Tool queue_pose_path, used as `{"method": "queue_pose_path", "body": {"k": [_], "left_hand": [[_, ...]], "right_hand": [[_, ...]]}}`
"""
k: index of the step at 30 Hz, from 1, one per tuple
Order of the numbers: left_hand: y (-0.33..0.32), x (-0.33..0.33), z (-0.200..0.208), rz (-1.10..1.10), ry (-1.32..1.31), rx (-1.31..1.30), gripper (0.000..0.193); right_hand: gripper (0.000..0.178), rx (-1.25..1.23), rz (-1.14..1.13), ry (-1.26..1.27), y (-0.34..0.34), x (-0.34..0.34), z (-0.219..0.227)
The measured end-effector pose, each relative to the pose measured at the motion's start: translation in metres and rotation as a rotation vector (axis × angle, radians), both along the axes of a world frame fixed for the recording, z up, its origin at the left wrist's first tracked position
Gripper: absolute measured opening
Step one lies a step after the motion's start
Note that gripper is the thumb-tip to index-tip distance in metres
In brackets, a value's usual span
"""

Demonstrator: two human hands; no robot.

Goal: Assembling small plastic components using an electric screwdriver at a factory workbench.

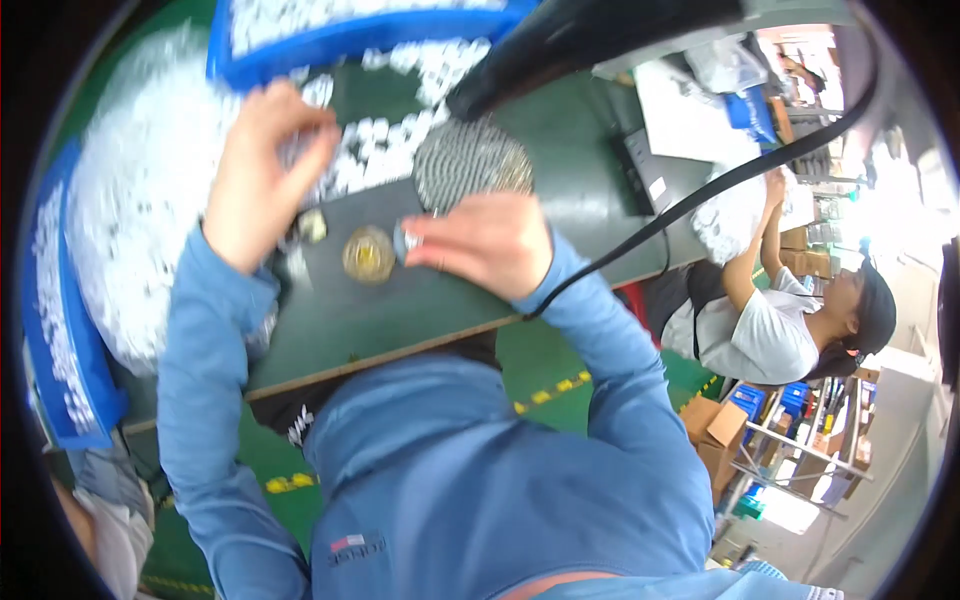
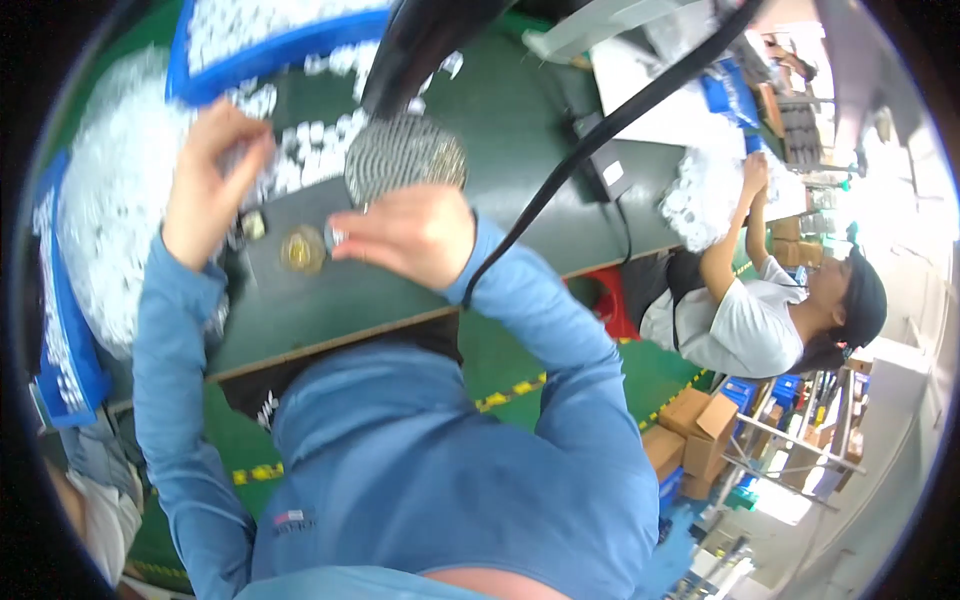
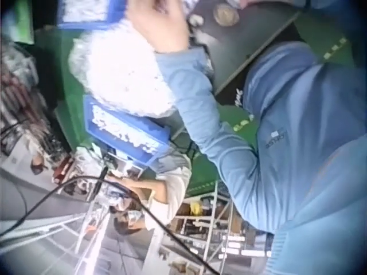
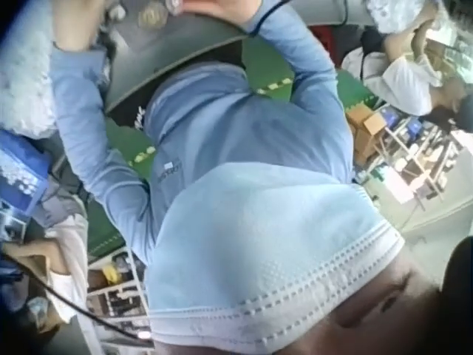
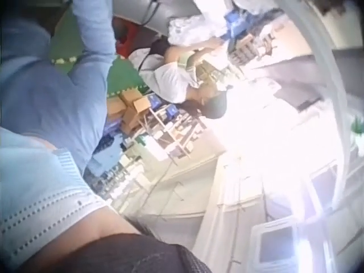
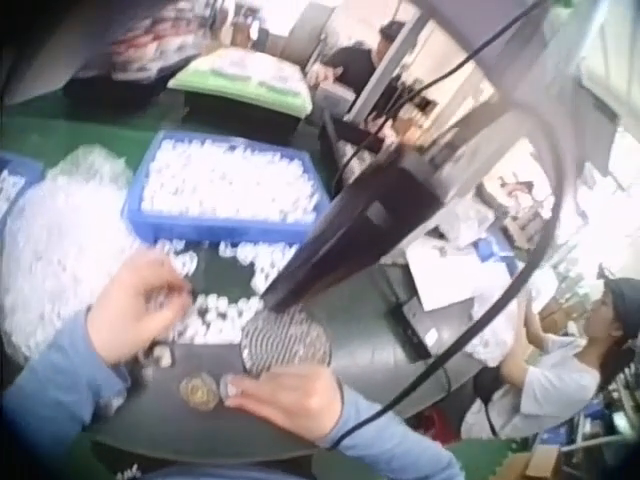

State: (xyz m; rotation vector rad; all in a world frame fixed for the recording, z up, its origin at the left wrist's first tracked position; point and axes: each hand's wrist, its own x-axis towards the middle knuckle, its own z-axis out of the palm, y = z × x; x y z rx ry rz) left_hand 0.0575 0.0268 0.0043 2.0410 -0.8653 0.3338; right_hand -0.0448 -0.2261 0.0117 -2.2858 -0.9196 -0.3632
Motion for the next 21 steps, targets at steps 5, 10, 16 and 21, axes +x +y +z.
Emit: {"method": "queue_pose_path", "body": {"k": [5, 10, 16, 21], "left_hand": [[-0.012, -0.007, 0.007, 0.111, 0.049, 0.172, 0.017], [-0.018, -0.007, 0.001, 0.116, 0.011, 0.249, 0.013], [-0.018, -0.005, 0.002, 0.123, 0.138, -0.002, 0.012], [-0.019, -0.018, 0.015, 0.114, 0.298, -0.328, 0.015]], "right_hand": [[0.024, 0.107, -0.006, 0.037, 0.010, -0.001, 0.002], [0.027, -0.075, -0.025, -0.140, 0.006, -0.009, 0.002], [0.036, -0.138, 0.013, -0.271, 0.003, -0.013, -0.002], [0.038, -0.179, 0.032, -0.323, 0.005, -0.012, -0.001]]}}
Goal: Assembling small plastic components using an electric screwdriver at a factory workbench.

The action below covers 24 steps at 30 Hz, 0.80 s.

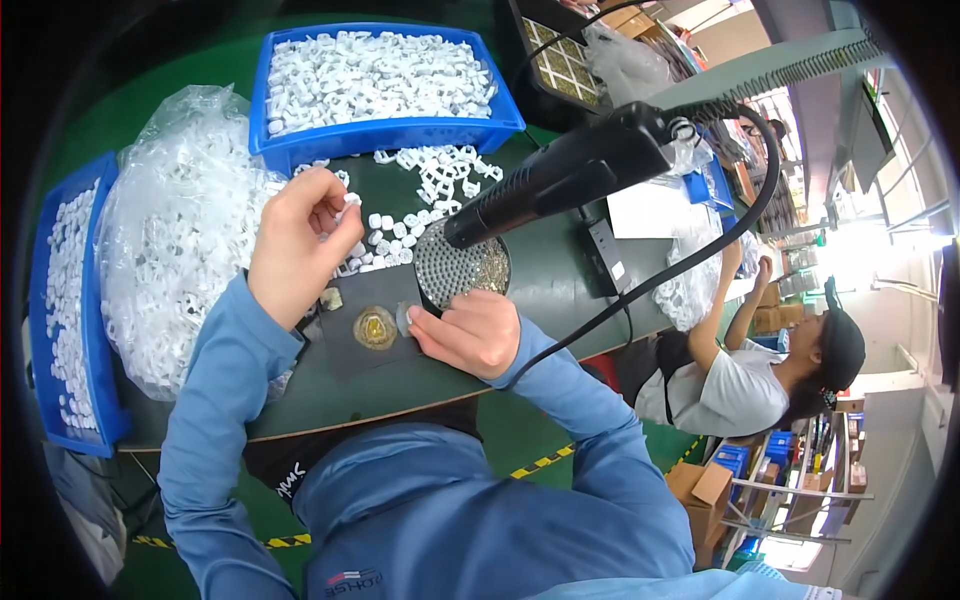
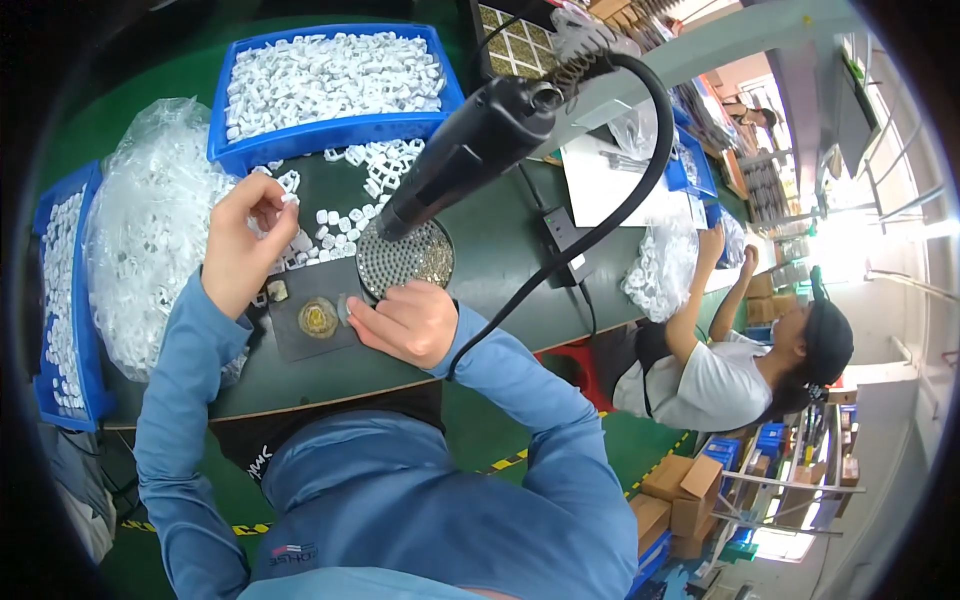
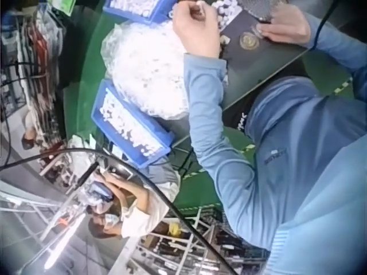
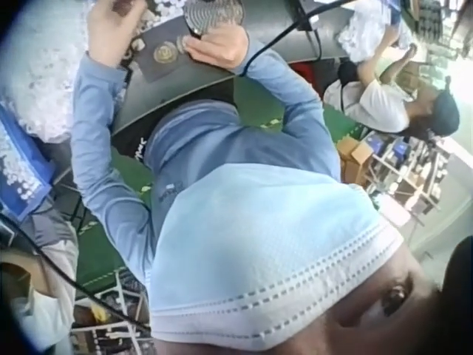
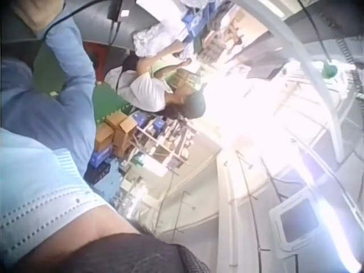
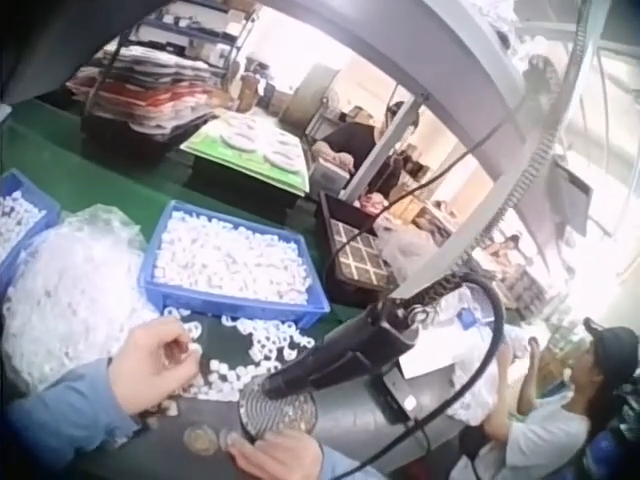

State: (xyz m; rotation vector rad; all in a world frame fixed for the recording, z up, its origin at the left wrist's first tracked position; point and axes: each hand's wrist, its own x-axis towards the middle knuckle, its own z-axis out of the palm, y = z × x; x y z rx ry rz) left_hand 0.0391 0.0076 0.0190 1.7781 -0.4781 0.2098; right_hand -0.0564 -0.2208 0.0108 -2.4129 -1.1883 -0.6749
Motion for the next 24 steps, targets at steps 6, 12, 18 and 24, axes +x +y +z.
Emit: {"method": "queue_pose_path", "body": {"k": [6, 12, 18, 24], "left_hand": [[-0.004, -0.013, 0.005, -0.131, 0.065, -0.075, 0.013], [-0.006, -0.021, -0.002, -0.172, 0.048, -0.061, 0.013], [-0.010, -0.029, -0.004, -0.268, 0.105, -0.075, 0.013], [-0.011, -0.032, -0.003, -0.387, -0.020, 0.071, 0.022]], "right_hand": [[0.024, -0.025, 0.024, -0.058, 0.009, 0.010, 0.007], [0.019, 0.015, 0.073, -0.045, 0.009, 0.013, -0.002], [0.037, 0.436, -0.205, 0.357, 0.005, 0.006, 0.015], [0.035, 0.451, -0.021, 0.210, 0.017, 0.033, 0.010]]}}
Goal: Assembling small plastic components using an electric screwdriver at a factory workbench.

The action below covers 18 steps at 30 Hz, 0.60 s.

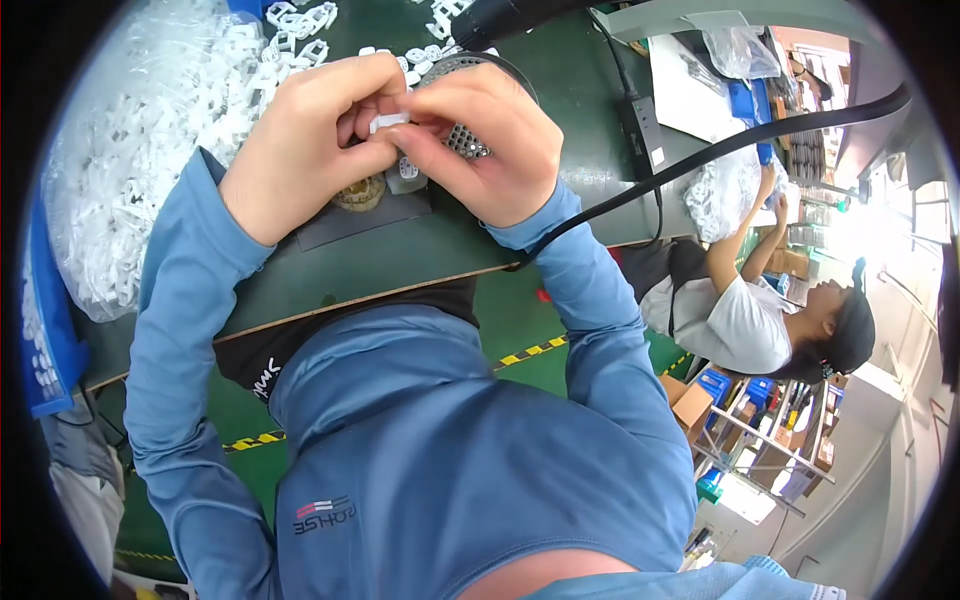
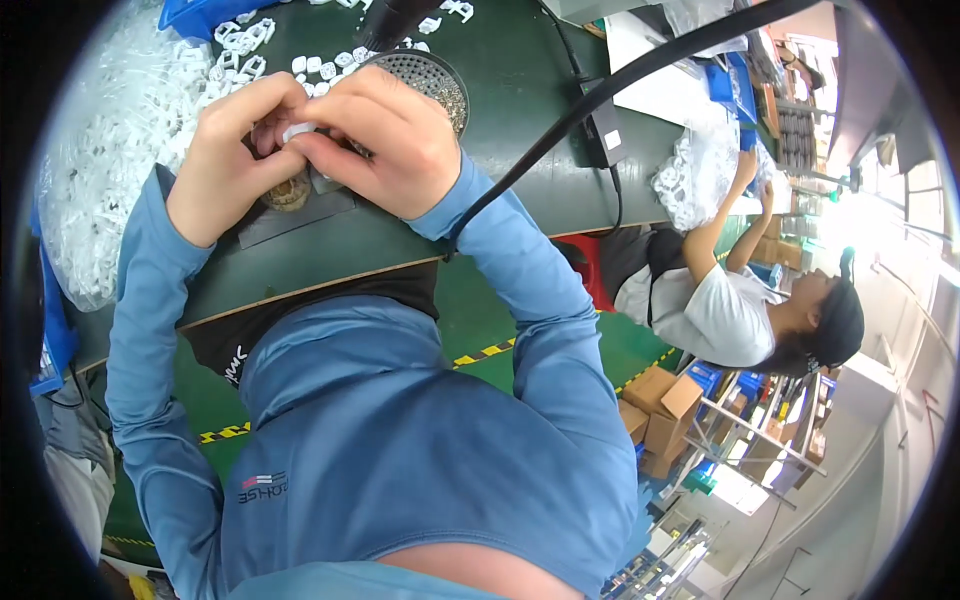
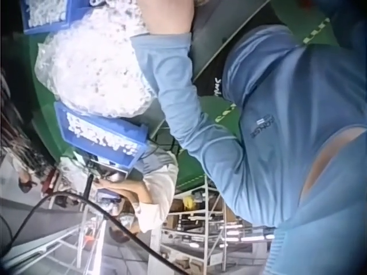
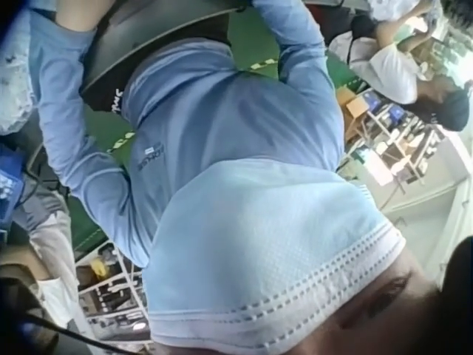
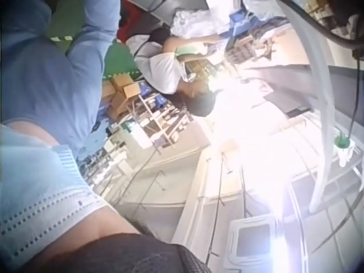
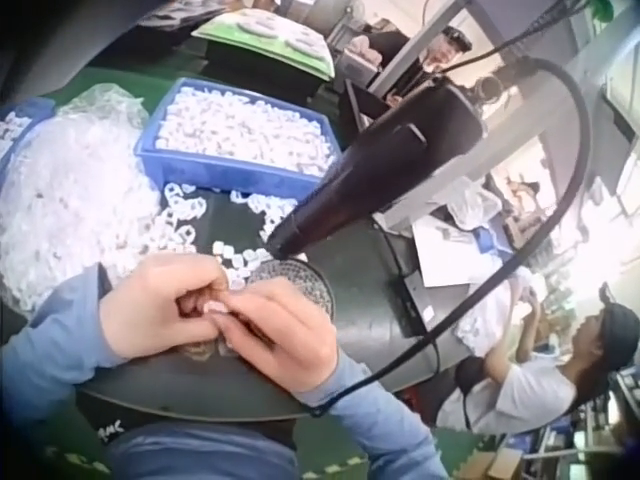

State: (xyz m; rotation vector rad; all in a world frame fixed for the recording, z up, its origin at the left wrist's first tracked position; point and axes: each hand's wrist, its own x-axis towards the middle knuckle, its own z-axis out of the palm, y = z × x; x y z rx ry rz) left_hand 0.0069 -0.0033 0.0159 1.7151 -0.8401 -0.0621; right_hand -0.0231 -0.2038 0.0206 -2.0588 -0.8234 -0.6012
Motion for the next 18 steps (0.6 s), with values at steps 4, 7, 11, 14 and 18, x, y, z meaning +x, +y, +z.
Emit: {"method": "queue_pose_path", "body": {"k": [4, 7, 11, 14, 18], "left_hand": [[0.004, 0.001, 0.001, 0.021, -0.064, 0.042, 0.024], [0.004, 0.002, -0.003, 0.026, -0.177, 0.010, 0.028], [0.005, 0.003, -0.006, 0.031, -0.092, -0.131, 0.032], [0.001, -0.001, -0.004, 0.025, 0.215, -0.350, 0.022], [0.012, 0.004, 0.000, -0.017, 0.424, -0.221, 0.019]], "right_hand": [[0.023, -0.060, 0.010, -0.131, 0.002, 0.002, 0.002], [0.023, -0.083, 0.000, -0.172, 0.001, 0.001, -0.001], [0.014, 0.505, 0.019, 0.431, 0.010, -0.022, 0.001], [0.010, 0.688, 0.152, 0.671, 0.014, -0.017, 0.010], [0.027, 0.713, 0.176, 0.643, 0.018, -0.019, -0.002]]}}
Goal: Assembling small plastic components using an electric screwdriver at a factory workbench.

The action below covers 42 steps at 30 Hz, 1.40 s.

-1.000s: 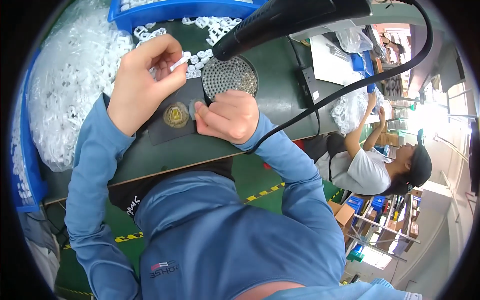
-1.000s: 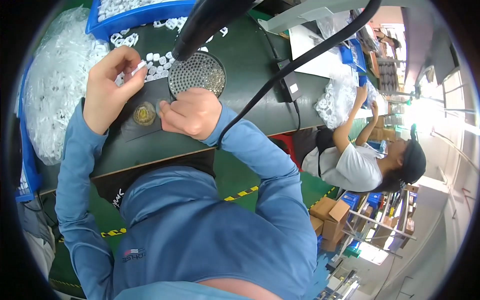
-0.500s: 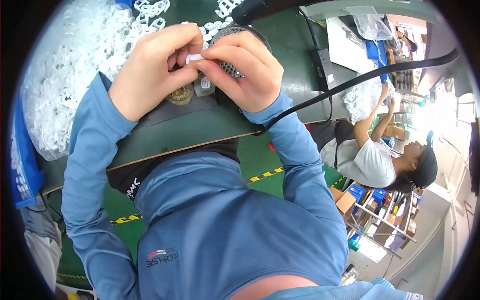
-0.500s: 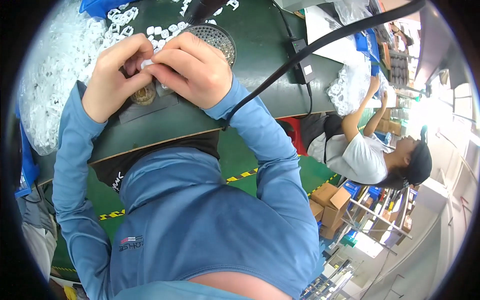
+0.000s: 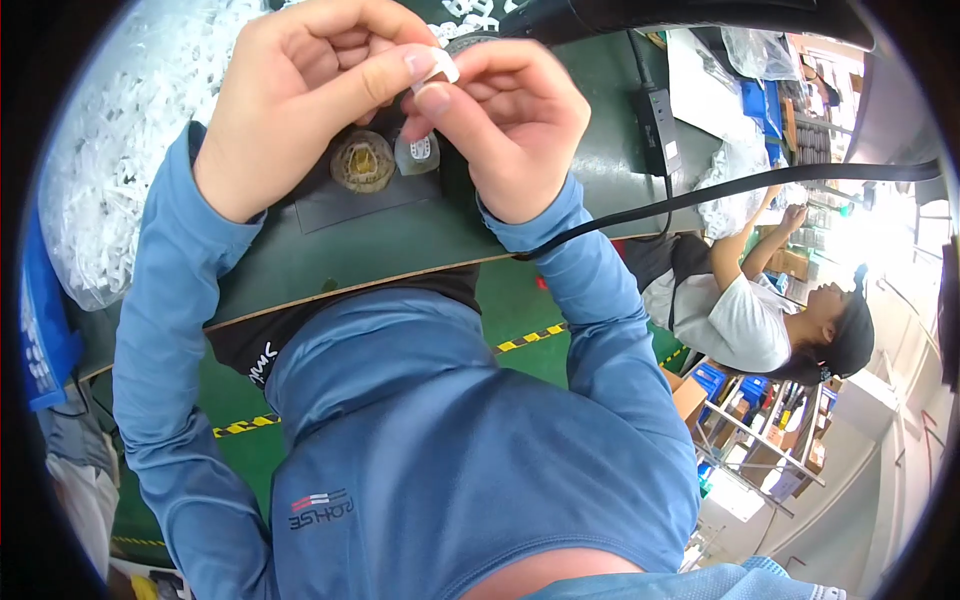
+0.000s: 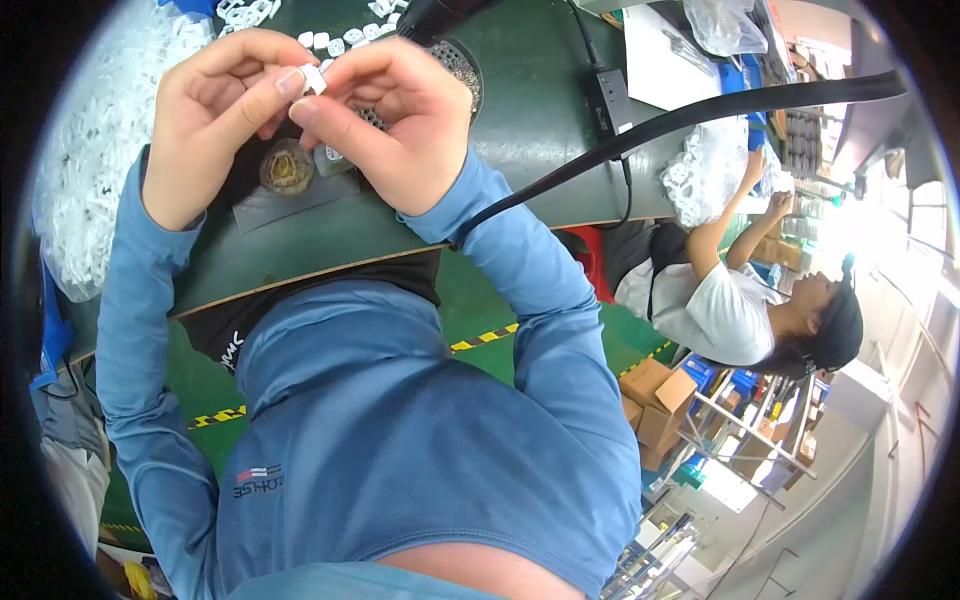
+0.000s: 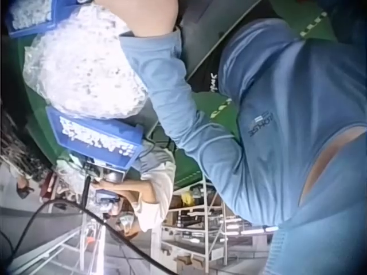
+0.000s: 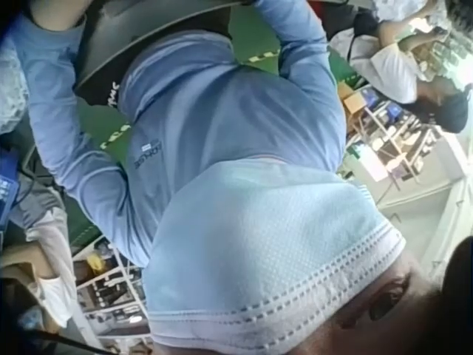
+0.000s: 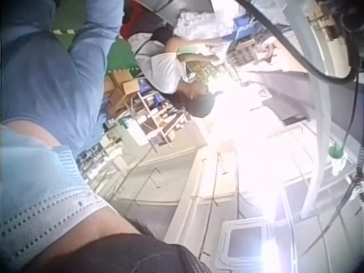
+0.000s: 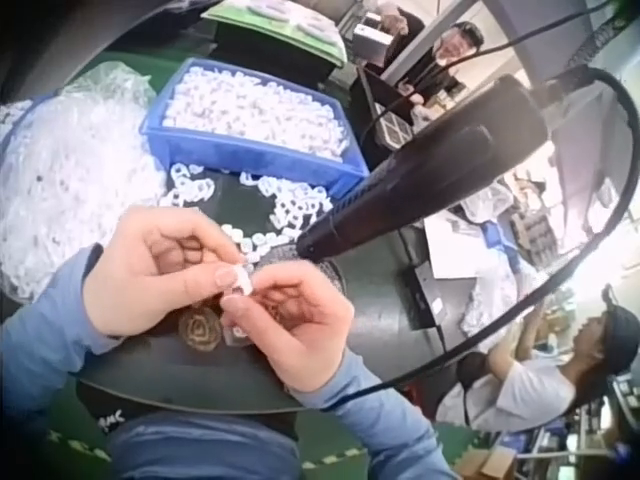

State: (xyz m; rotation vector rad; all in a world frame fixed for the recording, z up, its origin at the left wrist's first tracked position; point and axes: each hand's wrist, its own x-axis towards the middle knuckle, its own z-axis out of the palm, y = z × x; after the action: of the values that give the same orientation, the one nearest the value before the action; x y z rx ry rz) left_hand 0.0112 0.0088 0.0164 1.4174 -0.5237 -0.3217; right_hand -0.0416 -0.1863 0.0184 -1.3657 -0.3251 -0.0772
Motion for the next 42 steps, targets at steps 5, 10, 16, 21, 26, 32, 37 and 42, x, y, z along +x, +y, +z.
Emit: {"method": "queue_pose_path", "body": {"k": [5, 10, 16, 21, 26, 32, 37, 42], "left_hand": [[0.006, 0.008, -0.005, -0.157, 0.209, -0.085, 0.019], [-0.005, -0.003, -0.010, -0.049, 0.122, 0.075, 0.018], [-0.006, 0.001, 0.017, 0.073, 0.111, 0.033, 0.013], [-0.004, -0.001, 0.017, 0.081, 0.122, 0.071, 0.011], [-0.007, -0.002, 0.019, 0.088, 0.080, 0.064, 0.011], [-0.005, 0.000, 0.012, 0.056, 0.101, 0.079, 0.011], [-0.007, -0.001, 0.015, 0.059, 0.076, 0.064, 0.011], [-0.007, -0.001, 0.015, 0.059, 0.071, 0.086, 0.011]], "right_hand": [[0.052, -0.255, -0.147, -0.423, -0.007, 0.017, 0.000], [0.040, -0.672, -0.277, -0.661, -0.012, 0.011, 0.005], [0.032, -0.702, 0.063, -0.366, -0.040, 0.005, 0.004], [0.031, -0.830, 0.144, -0.350, -0.035, 0.004, 0.003], [0.033, -0.879, 0.129, -0.409, -0.036, 0.006, 0.000], [0.035, -0.899, 0.115, -0.446, -0.037, 0.006, 0.001], [0.034, -0.883, 0.088, -0.463, -0.037, 0.005, 0.000], [0.035, -0.900, 0.112, -0.471, -0.036, 0.005, 0.000]]}}
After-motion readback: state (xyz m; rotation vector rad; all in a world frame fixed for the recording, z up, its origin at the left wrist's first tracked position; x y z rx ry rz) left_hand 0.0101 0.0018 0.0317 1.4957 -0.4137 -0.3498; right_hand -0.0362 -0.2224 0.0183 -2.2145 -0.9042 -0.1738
